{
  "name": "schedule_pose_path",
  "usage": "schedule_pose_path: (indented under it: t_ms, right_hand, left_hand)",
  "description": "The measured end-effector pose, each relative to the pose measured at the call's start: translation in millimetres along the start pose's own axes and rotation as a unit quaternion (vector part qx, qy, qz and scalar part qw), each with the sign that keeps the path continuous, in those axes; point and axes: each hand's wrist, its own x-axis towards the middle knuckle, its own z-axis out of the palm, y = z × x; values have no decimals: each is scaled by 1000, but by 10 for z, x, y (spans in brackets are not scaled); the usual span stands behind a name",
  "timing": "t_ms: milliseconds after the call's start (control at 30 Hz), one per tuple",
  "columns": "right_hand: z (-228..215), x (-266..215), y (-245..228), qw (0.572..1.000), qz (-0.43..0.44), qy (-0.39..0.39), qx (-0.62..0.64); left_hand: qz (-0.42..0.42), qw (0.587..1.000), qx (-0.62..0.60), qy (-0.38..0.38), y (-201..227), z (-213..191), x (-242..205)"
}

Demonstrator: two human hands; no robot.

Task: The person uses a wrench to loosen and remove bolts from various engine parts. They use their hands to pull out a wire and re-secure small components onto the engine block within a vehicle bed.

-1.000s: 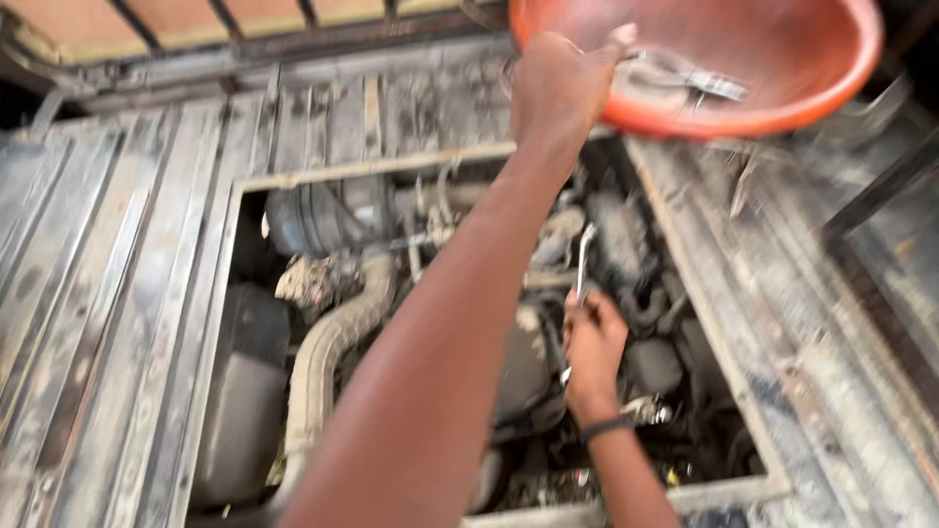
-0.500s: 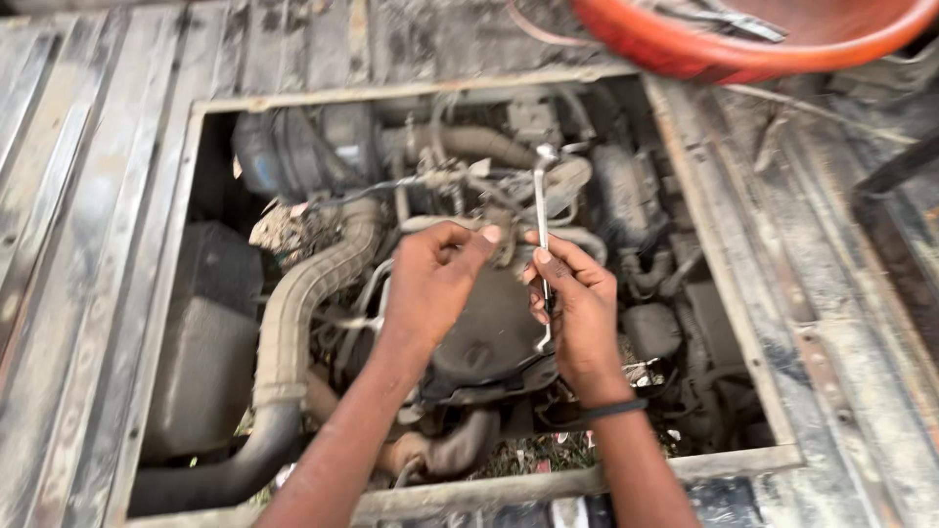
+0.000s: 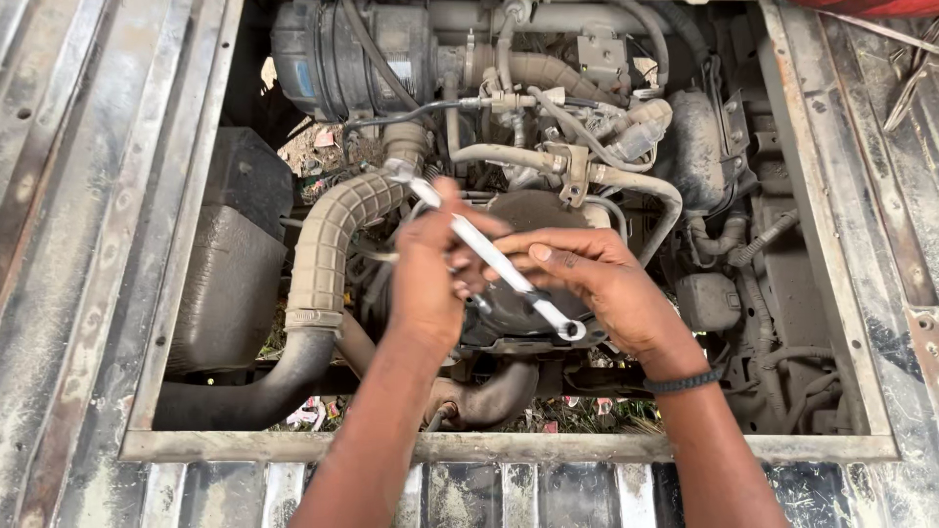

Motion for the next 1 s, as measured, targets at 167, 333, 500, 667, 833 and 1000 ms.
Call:
schedule_pose_path:
  t_ms: [167, 333, 500, 667, 833, 1000]
  right_hand:
    - [27, 9, -82, 977, -108, 51, -178]
    - [176, 8, 58, 988, -58, -6, -140]
    - [264, 47, 124, 985, -98, -28, -140]
    - [172, 44, 213, 969, -117, 54, -210]
    - [-207, -31, 74, 980, -122, 148, -44]
    - [-594, -173, 57, 954, -174, 207, 130]
  left_hand:
    - [6, 958, -285, -27, 109, -110, -67]
    - [13, 948, -296, -115, 68, -124, -41]
    - [31, 946, -304, -107, 128, -66, -22]
    - [49, 960, -276, -21, 139, 53, -51]
    - [125, 954, -245, 116, 215, -54, -41]
    - [134, 971, -143, 134, 45, -171, 47]
